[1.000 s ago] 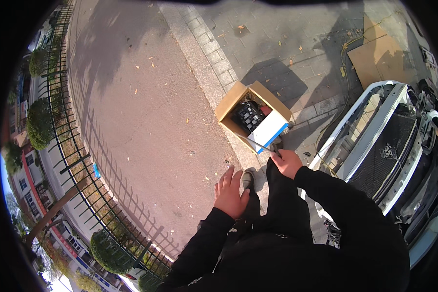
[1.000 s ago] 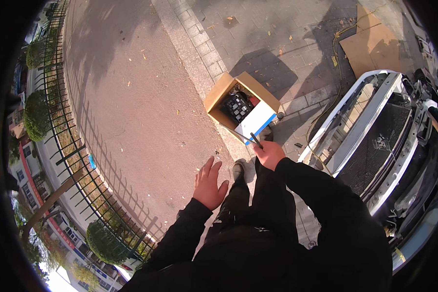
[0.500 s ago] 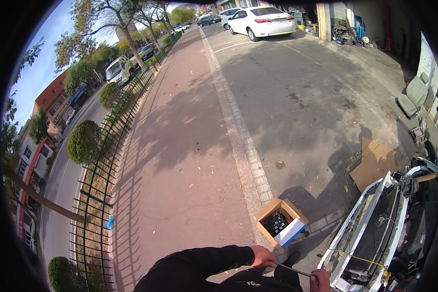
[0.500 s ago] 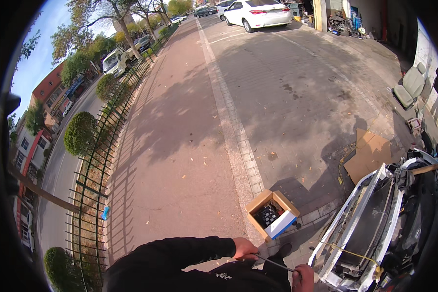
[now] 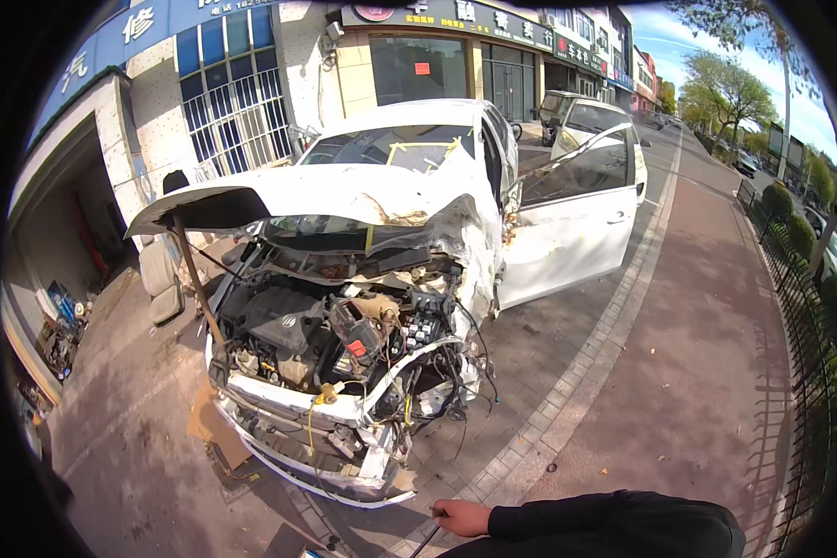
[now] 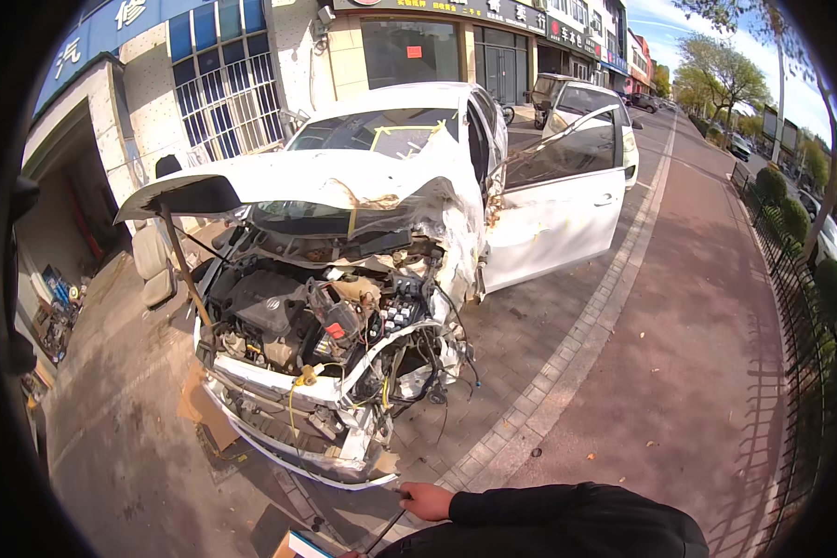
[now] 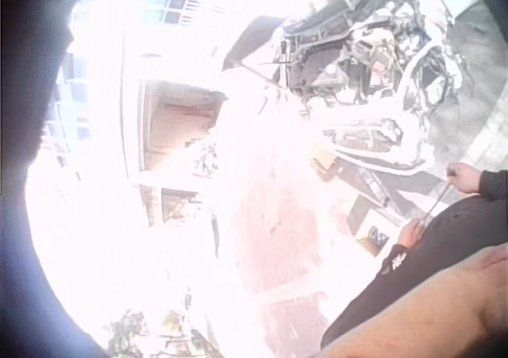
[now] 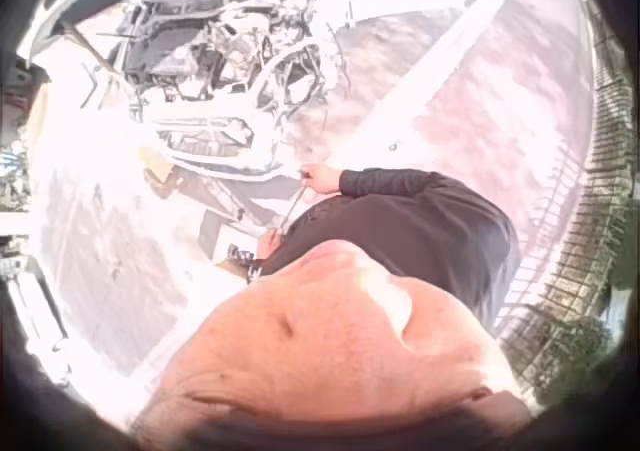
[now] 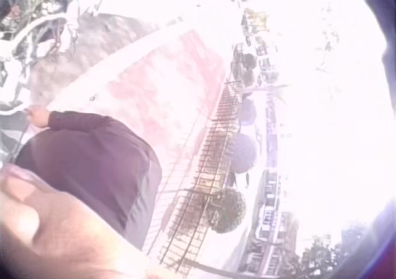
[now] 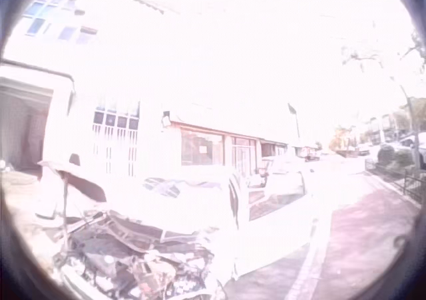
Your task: The person sits inside a damaged white car and uses a screwdriver to remove and reinstall a dashboard component. They retrieve a tool from a box outside the vehicle, then reattach the part to the steering column area.
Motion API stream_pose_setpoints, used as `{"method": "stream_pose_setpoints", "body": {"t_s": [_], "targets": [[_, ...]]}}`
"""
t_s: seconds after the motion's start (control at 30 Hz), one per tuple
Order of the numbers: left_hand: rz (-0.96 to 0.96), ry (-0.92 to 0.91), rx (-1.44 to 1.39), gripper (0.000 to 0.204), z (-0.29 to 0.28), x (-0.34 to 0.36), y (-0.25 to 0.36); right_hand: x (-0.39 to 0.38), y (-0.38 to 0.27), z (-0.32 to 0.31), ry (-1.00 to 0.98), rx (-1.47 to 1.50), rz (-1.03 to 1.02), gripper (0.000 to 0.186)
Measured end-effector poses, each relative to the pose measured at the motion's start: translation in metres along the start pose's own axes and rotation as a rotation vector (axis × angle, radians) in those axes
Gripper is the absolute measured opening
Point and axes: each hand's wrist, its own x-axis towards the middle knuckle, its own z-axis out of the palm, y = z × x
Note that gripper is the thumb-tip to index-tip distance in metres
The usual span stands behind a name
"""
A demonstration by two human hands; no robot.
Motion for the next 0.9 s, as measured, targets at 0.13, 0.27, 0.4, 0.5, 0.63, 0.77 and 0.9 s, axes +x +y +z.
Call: {"method": "stream_pose_setpoints", "body": {"t_s": [0.13,0.27,0.4,0.5,0.63,0.77,0.9], "targets": [[0.232,-0.102,0.252,0.041,0.053,0.115,0.114,-0.098,0.087,-0.115,-0.032,-0.056,0.109,0.026],[0.367,-0.168,0.323,0.047,0.126,0.193,0.275,-0.19,0.154,-0.231,-0.067,0.077,0.172,0.024],[0.448,-0.246,0.481,0.049,0.164,0.256,0.415,-0.249,0.187,-0.332,0.141,-0.147,0.003,0.025],[0.602,-0.323,0.644,0.051,0.168,0.303,0.474,-0.282,0.212,-0.392,0.185,-0.059,0.036,0.03],[0.755,-0.411,0.546,0.042,0.204,0.382,0.565,-0.322,0.266,-0.472,0.368,0.133,-0.07,0.033],[0.882,-0.497,0.382,0.034,0.262,0.477,0.713,-0.367,0.326,-0.57,0.656,0.205,0.313,0.03],[0.997,-0.595,0.575,0.03,0.327,0.572,0.902,-0.411,0.361,-0.676,1.065,0.45,0.566,0.025]]}}
